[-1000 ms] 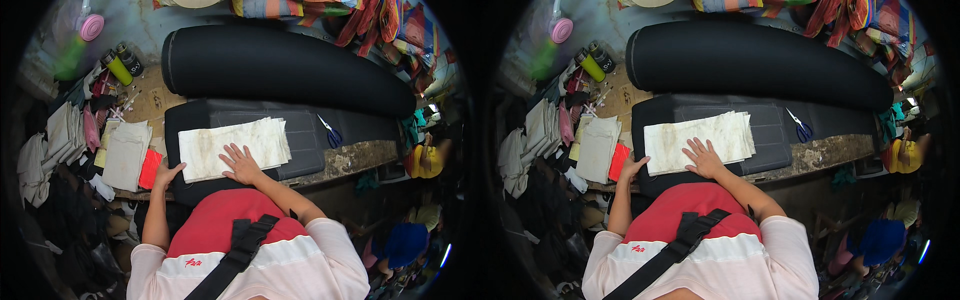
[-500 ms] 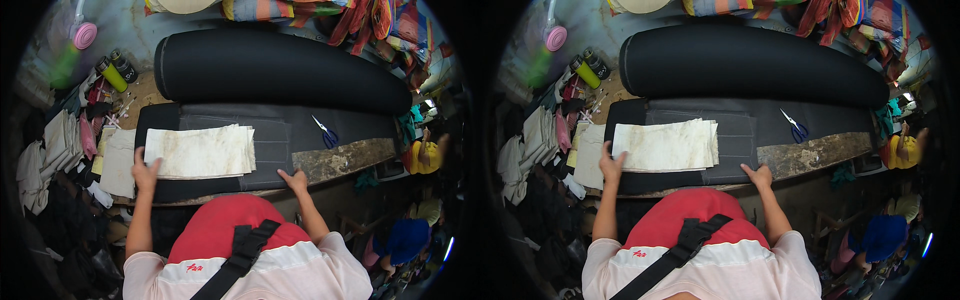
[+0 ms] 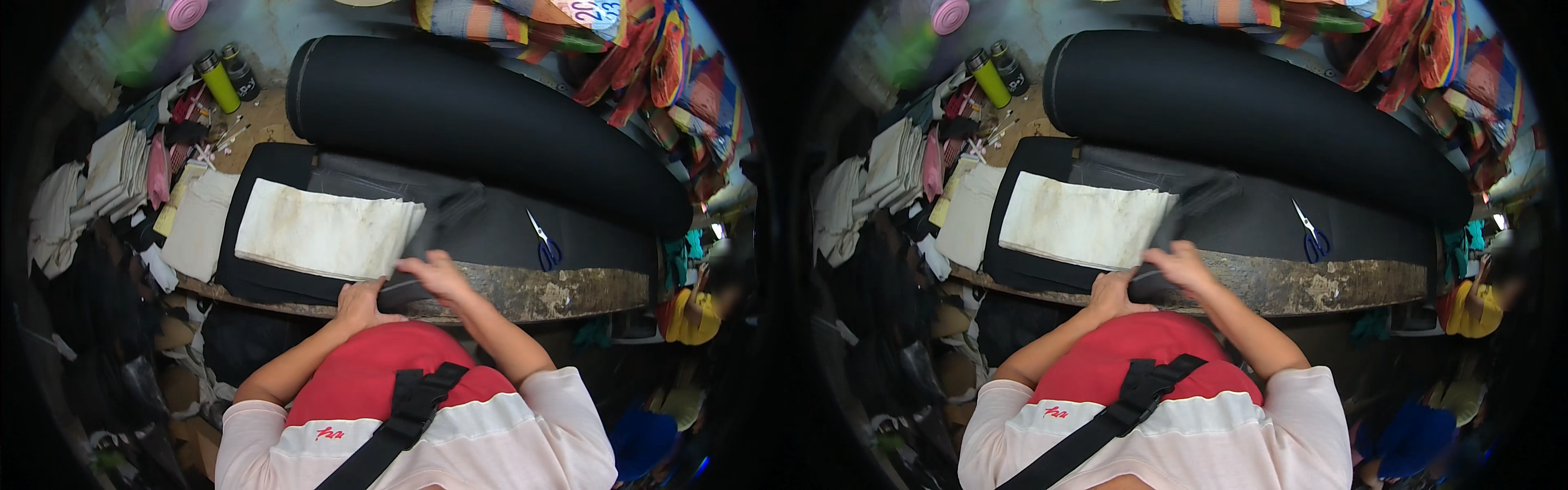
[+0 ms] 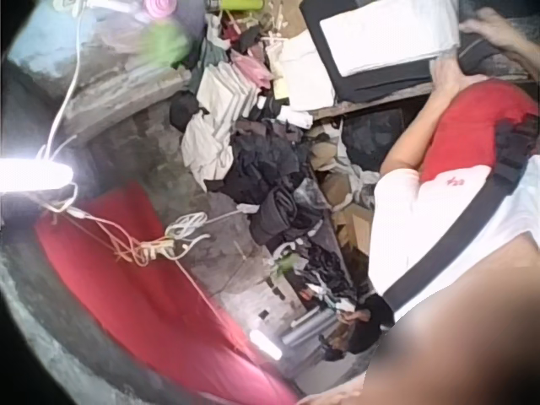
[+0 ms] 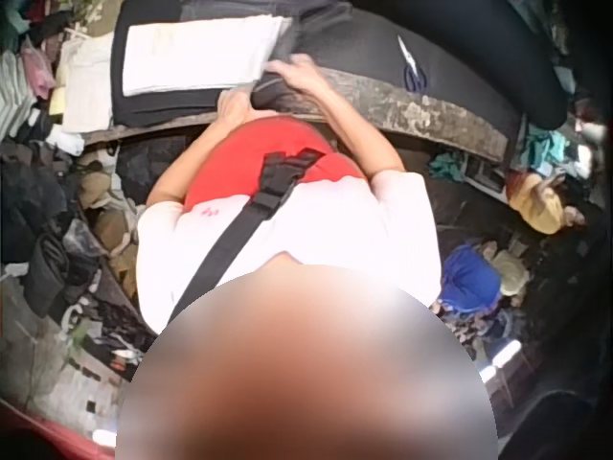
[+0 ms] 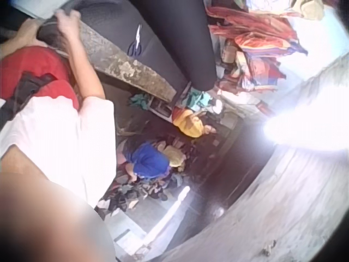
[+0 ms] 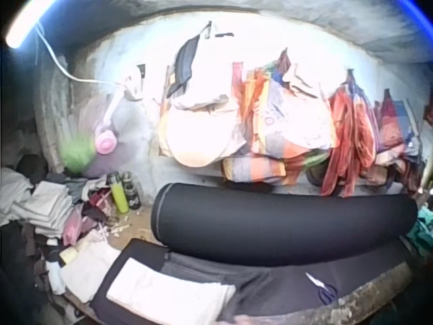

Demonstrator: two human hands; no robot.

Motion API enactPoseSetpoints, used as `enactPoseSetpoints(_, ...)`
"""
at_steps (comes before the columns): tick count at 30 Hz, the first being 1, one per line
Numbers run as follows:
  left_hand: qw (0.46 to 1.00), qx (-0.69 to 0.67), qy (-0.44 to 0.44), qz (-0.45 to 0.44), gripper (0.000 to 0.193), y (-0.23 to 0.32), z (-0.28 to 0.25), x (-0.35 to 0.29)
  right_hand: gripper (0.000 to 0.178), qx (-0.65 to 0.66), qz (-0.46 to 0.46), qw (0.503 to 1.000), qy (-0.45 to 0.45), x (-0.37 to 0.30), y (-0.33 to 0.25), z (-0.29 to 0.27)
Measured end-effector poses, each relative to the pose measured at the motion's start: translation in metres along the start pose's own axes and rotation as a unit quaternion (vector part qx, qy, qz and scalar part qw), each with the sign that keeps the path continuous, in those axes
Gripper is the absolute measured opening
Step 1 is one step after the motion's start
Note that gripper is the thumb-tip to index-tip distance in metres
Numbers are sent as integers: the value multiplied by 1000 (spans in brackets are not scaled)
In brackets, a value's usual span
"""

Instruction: The person marks a large roll of black fabric with a white marker, then uses scissors to cut along the marked lines. They separate the cut piece, fold it, and place it on the table. The person also handles a notebook and other fabric pieces during the process.

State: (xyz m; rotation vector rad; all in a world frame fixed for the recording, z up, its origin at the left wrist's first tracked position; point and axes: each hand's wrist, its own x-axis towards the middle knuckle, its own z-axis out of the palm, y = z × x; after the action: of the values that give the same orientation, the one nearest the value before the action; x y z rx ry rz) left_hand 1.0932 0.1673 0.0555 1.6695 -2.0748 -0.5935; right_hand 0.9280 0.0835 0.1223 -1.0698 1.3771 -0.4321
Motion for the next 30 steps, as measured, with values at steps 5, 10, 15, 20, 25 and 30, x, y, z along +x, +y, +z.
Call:
enactPoseSetpoints(5,710,-590,177,-341,41,-20,35,-30,59,-187,-345,887,-245,15,-13,57)
enactPoseSetpoints(10,521,-755,156,-367,27,-26,40,-75,65,-597,-590,495,-225,42,9,23)
enactPoseSetpoints(15,510,-739,172,-405,29,-27,45,-100,53,-599,-662,399,-209,78,8,29)
enactPoseSetpoints(20,219,-699,503,-458,50,-41,13,-203,54,-659,-570,419,-255,68,-10,50)
enactPoseSetpoints(25,729,-120,470,-483,87,0,-20,-267,62,-665,-488,409,-391,63,-44,84)
enactPoseSetpoints(30,901,36,263,-343,129,-6,-27,-171,64,-635,-404,381,-537,83,-63,143)
